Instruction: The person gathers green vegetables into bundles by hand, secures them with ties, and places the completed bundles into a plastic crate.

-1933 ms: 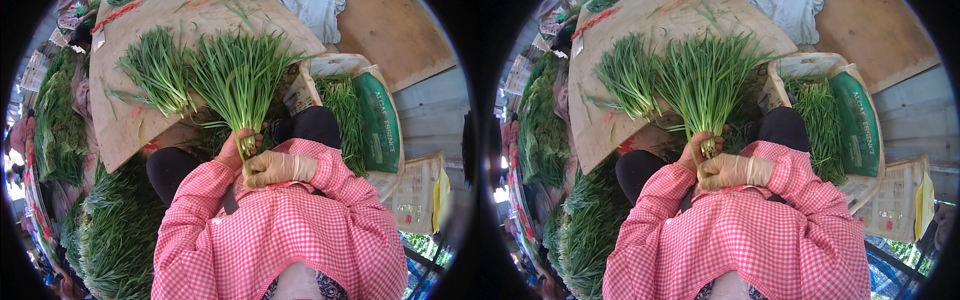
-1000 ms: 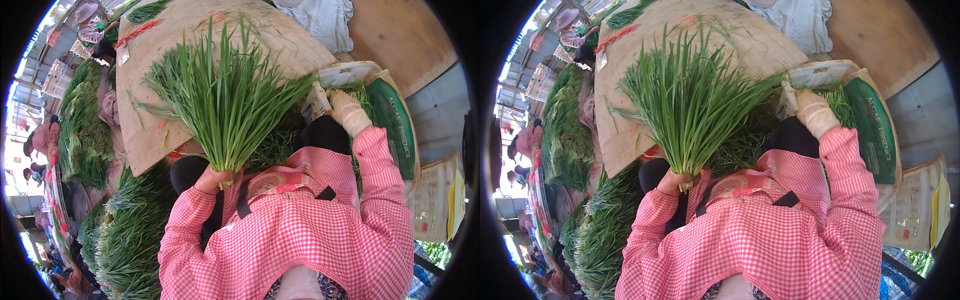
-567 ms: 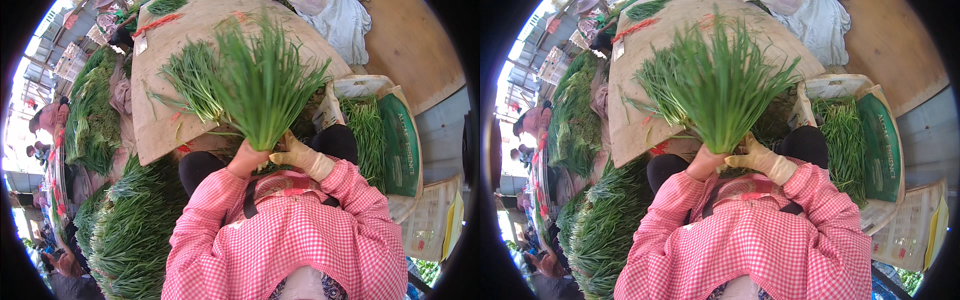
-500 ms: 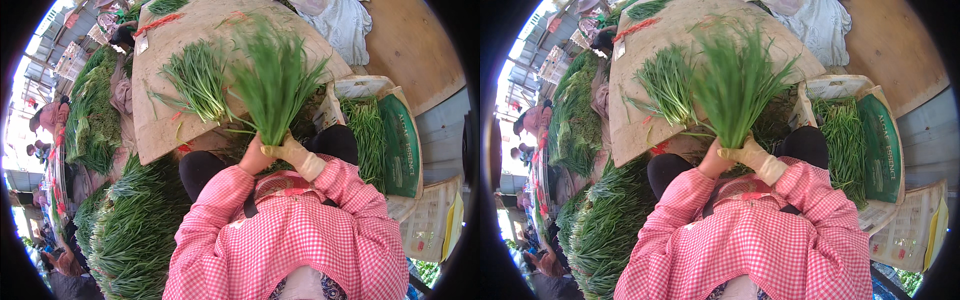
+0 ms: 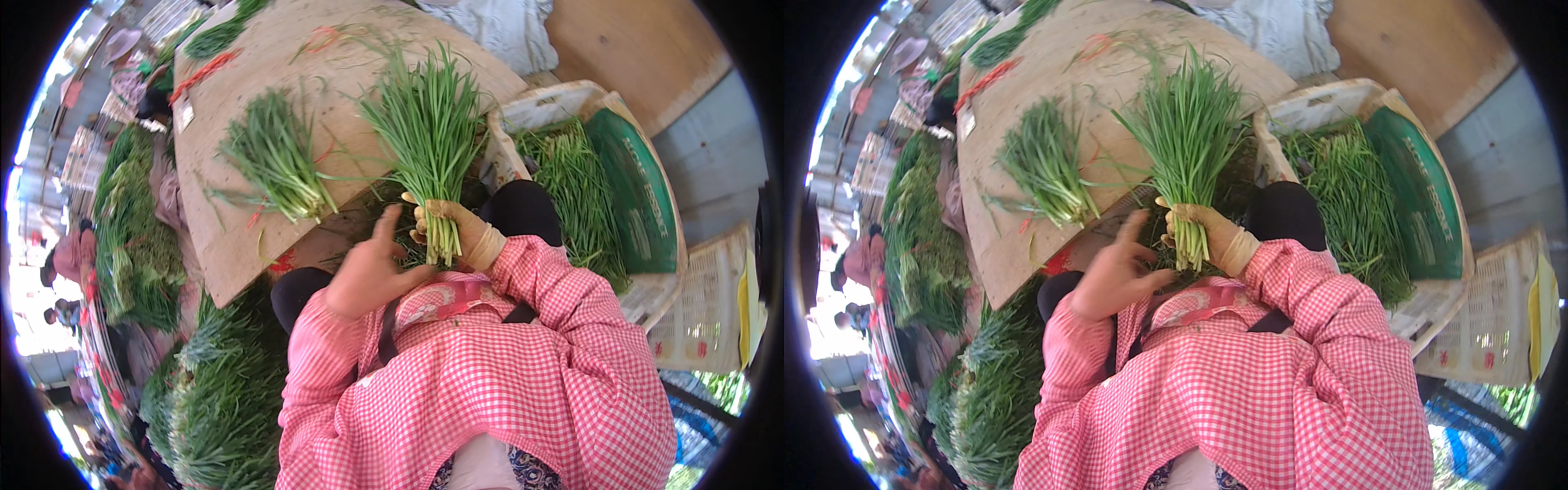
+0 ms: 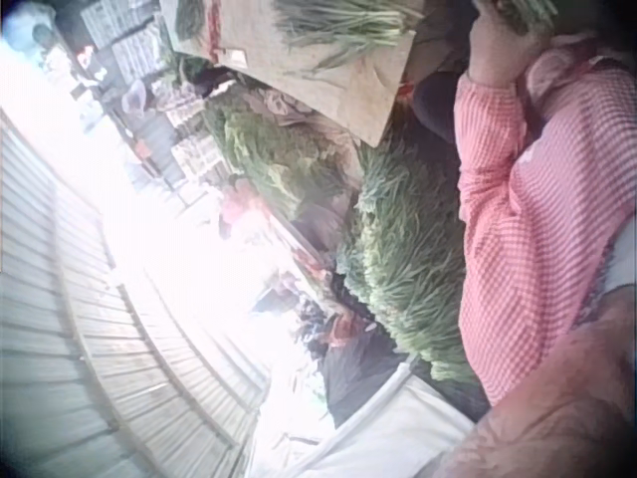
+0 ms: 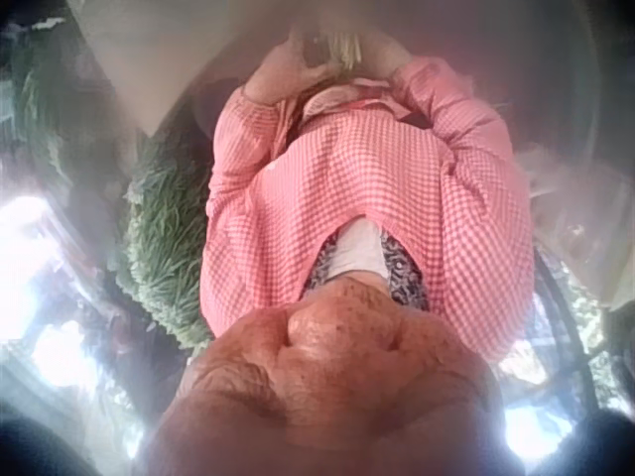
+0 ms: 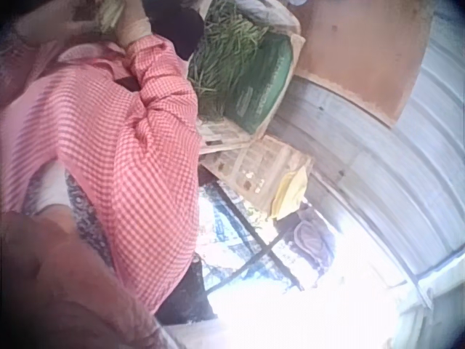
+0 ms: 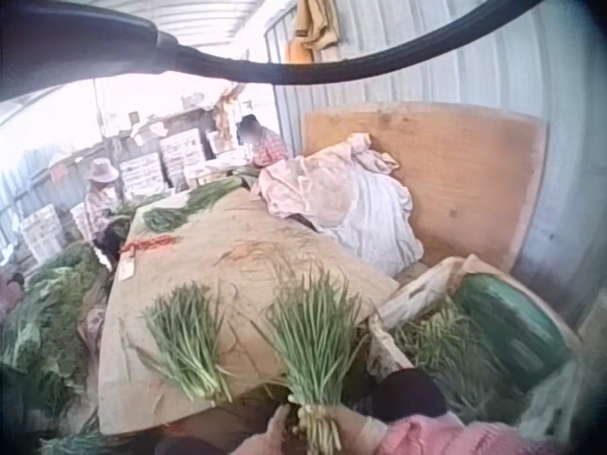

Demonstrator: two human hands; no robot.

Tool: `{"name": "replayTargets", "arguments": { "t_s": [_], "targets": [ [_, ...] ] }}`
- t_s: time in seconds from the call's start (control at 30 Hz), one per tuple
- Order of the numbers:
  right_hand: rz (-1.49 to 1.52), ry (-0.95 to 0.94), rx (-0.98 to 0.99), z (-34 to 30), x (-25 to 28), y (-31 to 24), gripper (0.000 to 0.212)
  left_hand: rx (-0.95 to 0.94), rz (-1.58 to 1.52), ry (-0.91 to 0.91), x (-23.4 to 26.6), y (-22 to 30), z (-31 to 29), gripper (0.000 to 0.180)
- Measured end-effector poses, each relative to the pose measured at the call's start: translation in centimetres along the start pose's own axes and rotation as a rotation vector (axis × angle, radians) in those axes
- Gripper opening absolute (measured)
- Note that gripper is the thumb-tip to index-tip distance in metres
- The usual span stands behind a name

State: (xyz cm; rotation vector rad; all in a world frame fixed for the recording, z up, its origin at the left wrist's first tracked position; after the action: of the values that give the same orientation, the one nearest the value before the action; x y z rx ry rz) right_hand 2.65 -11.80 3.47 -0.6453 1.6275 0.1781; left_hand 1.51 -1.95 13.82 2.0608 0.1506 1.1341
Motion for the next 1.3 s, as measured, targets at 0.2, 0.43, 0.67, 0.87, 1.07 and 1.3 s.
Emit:
{"name": "replayTargets", "arguments": {
  "t_s": [0.2, 0.43, 0.67, 0.87, 1.07, 1.3],
  "targets": [
    [0.07, -0.067, -0.041, 0.7, 0.4, -0.2, 0.058, -0.927, -0.194, 0.767, 10.3, 10.7, -12.4, 0.072],
    [0.034, 0.027, -0.032, 0.5, 1.0, -0.2, 0.045, -1.702, -0.21, 1.161, 8.7, 18.2, -21.4, 0.065],
    [0.017, 0.022, -0.024, 0.7, 1.5, -0.2, 0.044, -1.814, -0.207, 1.296, 6.7, 19.6, -23.5, 0.057],
    [-0.003, 0.011, -0.016, 0.7, 1.6, -0.1, 0.044, -1.904, -0.179, 1.399, 5.7, 19.9, -25.2, 0.051],
    [-0.012, 0.011, -0.024, 0.5, 1.4, -0.3, 0.045, -1.954, -0.161, 1.471, 4.7, 20.0, -26.2, 0.046],
    [0.008, -0.078, -0.038, 0.7, 0.2, -0.1, 0.046, -1.157, 0.172, 1.2, 4.5, 10.6, -15.5, 0.03]
  ]
}}
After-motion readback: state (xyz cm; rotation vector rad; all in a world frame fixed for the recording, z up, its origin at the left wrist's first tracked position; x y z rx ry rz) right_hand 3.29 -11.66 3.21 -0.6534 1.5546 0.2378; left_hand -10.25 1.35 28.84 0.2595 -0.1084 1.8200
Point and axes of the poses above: each hand's wrist, its own z-axis towards the middle knuckle, its own x-axis out of the back of the hand, y = z × x, the point moved 8 cm from there along z, towards the middle knuckle, and after that the axes turned 6 degrees about z, right-handed, at the moved point
